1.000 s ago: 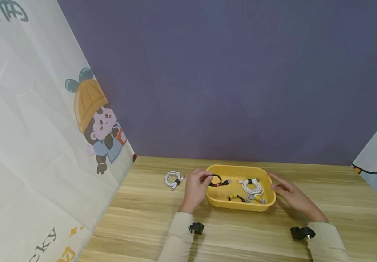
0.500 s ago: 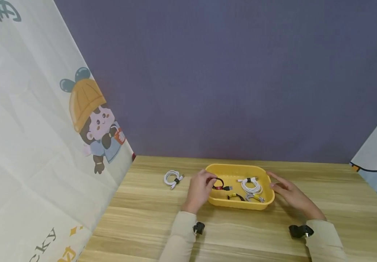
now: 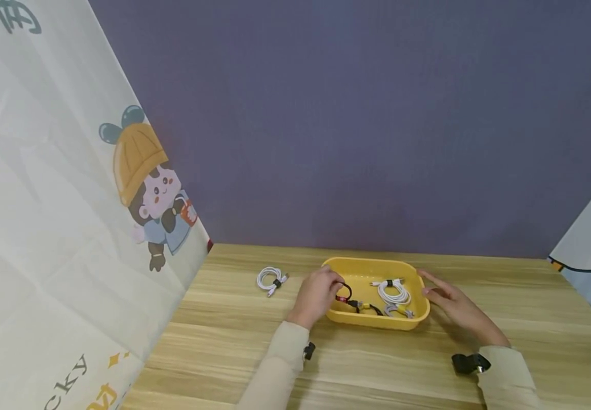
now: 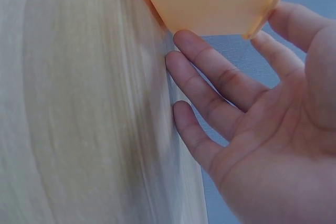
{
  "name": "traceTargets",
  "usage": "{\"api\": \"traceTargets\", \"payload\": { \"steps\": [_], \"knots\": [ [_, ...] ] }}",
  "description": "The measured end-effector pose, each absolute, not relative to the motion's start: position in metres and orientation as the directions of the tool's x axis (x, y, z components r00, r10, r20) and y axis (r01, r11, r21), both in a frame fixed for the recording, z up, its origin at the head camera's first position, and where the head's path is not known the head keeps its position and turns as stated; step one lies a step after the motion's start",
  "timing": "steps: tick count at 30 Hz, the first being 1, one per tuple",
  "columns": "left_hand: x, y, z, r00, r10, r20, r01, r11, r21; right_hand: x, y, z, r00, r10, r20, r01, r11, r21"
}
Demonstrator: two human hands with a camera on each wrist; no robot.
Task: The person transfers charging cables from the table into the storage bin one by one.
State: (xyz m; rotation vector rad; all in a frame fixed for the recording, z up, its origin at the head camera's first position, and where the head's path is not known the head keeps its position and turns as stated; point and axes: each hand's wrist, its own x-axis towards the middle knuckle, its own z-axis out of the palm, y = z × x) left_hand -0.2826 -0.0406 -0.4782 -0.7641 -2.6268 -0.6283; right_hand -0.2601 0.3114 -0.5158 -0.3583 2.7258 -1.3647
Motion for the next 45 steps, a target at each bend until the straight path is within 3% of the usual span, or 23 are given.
{"api": "traceTargets", "payload": {
  "steps": [14, 26, 45],
  "knots": [
    [-0.291, -0.03, -0.474, -0.759, 0.582, 0.292, 0.612, 0.791, 0.014, -0.26, 0.311, -0.515, -0.971, -0.238, 0.036, -0.168, 0.562, -0.81],
    [-0.295, -0.02, -0.475, -0.754, 0.634, 0.17, 0.614, 0.773, -0.159, -0.259, 0.311, -0.516, -0.975, -0.223, 0.013, -0.14, 0.563, -0.815],
    [-0.303, -0.007, -0.479, -0.784, 0.614, 0.091, 0.594, 0.785, -0.177, -0.259, 0.31, -0.515, -0.973, -0.228, 0.024, -0.152, 0.56, -0.814]
  ]
}}
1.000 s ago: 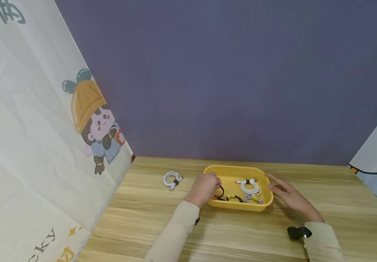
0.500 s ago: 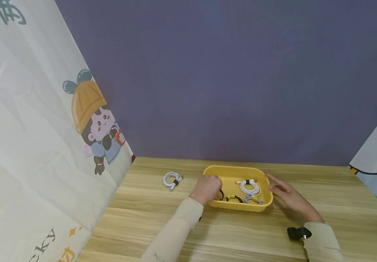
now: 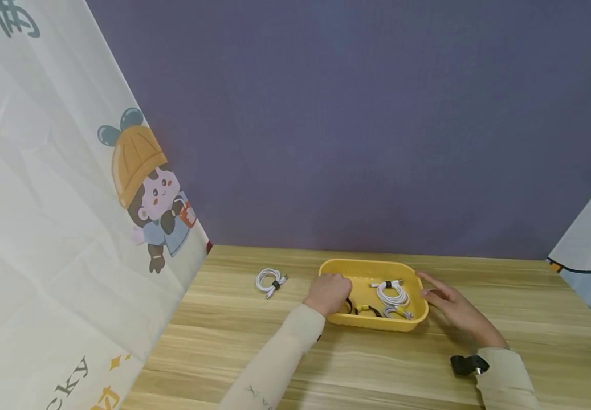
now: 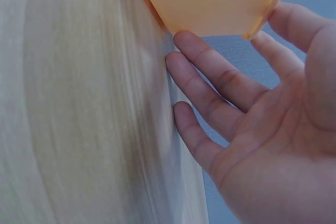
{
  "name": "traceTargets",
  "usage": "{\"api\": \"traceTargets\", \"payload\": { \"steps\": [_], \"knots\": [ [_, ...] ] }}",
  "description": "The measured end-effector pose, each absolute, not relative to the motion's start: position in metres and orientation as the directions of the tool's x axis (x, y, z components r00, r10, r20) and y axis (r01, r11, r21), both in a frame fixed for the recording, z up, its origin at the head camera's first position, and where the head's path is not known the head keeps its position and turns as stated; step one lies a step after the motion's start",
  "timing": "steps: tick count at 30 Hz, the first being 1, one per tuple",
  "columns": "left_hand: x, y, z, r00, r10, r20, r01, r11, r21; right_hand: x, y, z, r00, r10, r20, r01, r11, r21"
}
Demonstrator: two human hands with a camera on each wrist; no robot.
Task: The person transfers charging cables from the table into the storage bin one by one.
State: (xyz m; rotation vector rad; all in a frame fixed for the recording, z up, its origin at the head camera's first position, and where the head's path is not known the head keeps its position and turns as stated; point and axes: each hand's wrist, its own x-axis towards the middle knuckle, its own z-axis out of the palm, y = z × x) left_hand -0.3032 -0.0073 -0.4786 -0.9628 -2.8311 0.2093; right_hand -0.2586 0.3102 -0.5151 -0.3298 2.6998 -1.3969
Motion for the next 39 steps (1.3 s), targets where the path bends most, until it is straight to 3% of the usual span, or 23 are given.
{"api": "traceTargets", "payload": {
  "steps": [21, 30, 39],
  "knots": [
    [-0.312, 0.0, -0.479, -0.825, 0.564, 0.042, 0.558, 0.824, -0.094, -0.27, 0.318, -0.513, -0.966, -0.255, 0.041, -0.183, 0.566, -0.804],
    [-0.306, -0.01, -0.472, -0.821, 0.53, 0.212, 0.561, 0.818, 0.128, -0.276, 0.32, -0.513, -0.966, -0.257, 0.039, -0.184, 0.571, -0.8],
    [-0.306, -0.039, -0.472, -0.835, 0.311, 0.454, 0.501, 0.769, 0.397, -0.28, 0.323, -0.511, -0.967, -0.254, 0.02, -0.166, 0.569, -0.805]
  ]
}}
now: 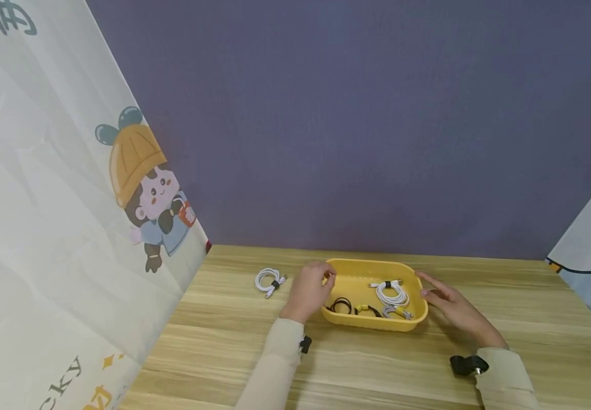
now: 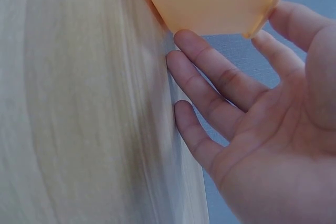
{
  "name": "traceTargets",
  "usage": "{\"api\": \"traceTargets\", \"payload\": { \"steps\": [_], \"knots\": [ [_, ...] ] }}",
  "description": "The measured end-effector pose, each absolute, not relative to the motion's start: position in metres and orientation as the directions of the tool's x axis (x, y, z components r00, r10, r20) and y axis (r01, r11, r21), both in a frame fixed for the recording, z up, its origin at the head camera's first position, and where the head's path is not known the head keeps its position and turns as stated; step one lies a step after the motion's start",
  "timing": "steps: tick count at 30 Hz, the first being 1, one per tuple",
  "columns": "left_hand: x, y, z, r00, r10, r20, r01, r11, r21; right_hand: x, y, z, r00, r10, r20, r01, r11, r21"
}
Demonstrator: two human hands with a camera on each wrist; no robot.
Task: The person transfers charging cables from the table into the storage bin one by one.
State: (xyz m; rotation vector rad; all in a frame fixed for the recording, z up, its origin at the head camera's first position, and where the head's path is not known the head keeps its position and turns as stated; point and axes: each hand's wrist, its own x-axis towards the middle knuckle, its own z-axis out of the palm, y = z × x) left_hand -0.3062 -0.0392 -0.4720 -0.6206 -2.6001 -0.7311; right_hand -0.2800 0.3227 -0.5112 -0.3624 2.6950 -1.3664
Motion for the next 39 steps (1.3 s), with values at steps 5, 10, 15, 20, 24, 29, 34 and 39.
{"api": "traceTargets", "payload": {
  "steps": [5, 10, 15, 20, 24, 29, 34, 39],
  "knots": [
    [-0.31, -0.059, -0.475, -0.832, 0.172, 0.528, 0.466, 0.733, 0.495, -0.28, 0.322, -0.511, -0.969, -0.248, 0.023, -0.165, 0.571, -0.804],
    [-0.314, -0.078, -0.478, -0.849, 0.094, 0.519, 0.405, 0.746, 0.528, -0.28, 0.321, -0.511, -0.969, -0.248, 0.023, -0.164, 0.566, -0.808],
    [-0.314, -0.093, -0.48, -0.876, 0.027, 0.482, 0.333, 0.757, 0.562, -0.28, 0.321, -0.512, -0.969, -0.247, 0.012, -0.153, 0.563, -0.812],
    [-0.315, -0.103, -0.483, -0.883, -0.014, 0.469, 0.295, 0.76, 0.579, -0.282, 0.322, -0.513, -0.97, -0.241, 0.003, -0.144, 0.568, -0.81],
    [-0.318, -0.11, -0.489, -0.892, -0.034, 0.451, 0.26, 0.777, 0.573, -0.282, 0.323, -0.513, -0.97, -0.243, -0.003, -0.139, 0.564, -0.814],
    [-0.318, -0.118, -0.493, -0.912, -0.056, 0.405, 0.211, 0.785, 0.583, -0.282, 0.322, -0.513, -0.969, -0.247, 0.0, -0.143, 0.563, -0.814],
    [-0.318, -0.128, -0.495, -0.925, -0.091, 0.37, 0.164, 0.781, 0.603, -0.282, 0.323, -0.514, -0.967, -0.253, 0.021, -0.165, 0.563, -0.81],
    [-0.32, -0.135, -0.499, -0.923, -0.13, 0.363, 0.132, 0.778, 0.614, -0.283, 0.323, -0.514, -0.968, -0.251, 0.025, -0.166, 0.562, -0.81]
  ]
}}
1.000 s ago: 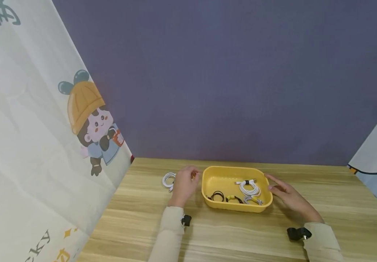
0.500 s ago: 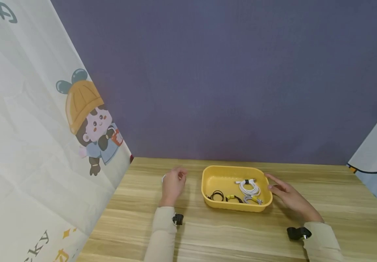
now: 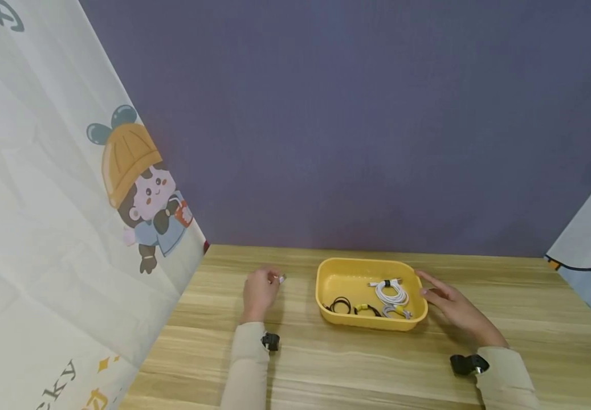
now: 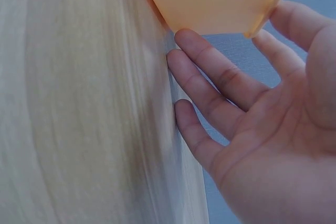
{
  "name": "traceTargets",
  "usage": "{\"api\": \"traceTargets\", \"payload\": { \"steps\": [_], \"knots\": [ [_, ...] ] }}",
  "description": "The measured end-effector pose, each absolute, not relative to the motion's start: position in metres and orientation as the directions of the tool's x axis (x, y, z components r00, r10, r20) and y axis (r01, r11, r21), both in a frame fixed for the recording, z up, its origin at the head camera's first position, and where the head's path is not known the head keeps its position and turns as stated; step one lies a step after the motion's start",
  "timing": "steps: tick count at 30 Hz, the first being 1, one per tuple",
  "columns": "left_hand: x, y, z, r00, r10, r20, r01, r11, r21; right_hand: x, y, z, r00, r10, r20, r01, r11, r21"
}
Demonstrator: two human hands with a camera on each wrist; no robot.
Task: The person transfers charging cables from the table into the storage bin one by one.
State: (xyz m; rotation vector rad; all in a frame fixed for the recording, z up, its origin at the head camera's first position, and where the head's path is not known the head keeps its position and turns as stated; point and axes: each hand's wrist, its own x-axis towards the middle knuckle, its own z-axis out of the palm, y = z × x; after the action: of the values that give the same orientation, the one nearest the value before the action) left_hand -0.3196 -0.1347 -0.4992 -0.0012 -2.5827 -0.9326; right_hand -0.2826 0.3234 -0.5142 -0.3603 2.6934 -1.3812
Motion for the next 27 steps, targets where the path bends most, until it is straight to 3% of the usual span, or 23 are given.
{"api": "traceTargets", "payload": {
  "steps": [27],
  "knots": [
    [-0.32, -0.144, -0.511, -0.951, -0.172, 0.258, 0.013, 0.809, 0.587, -0.281, 0.322, -0.513, -0.967, -0.252, 0.03, -0.169, 0.554, -0.815]
  ]
}}
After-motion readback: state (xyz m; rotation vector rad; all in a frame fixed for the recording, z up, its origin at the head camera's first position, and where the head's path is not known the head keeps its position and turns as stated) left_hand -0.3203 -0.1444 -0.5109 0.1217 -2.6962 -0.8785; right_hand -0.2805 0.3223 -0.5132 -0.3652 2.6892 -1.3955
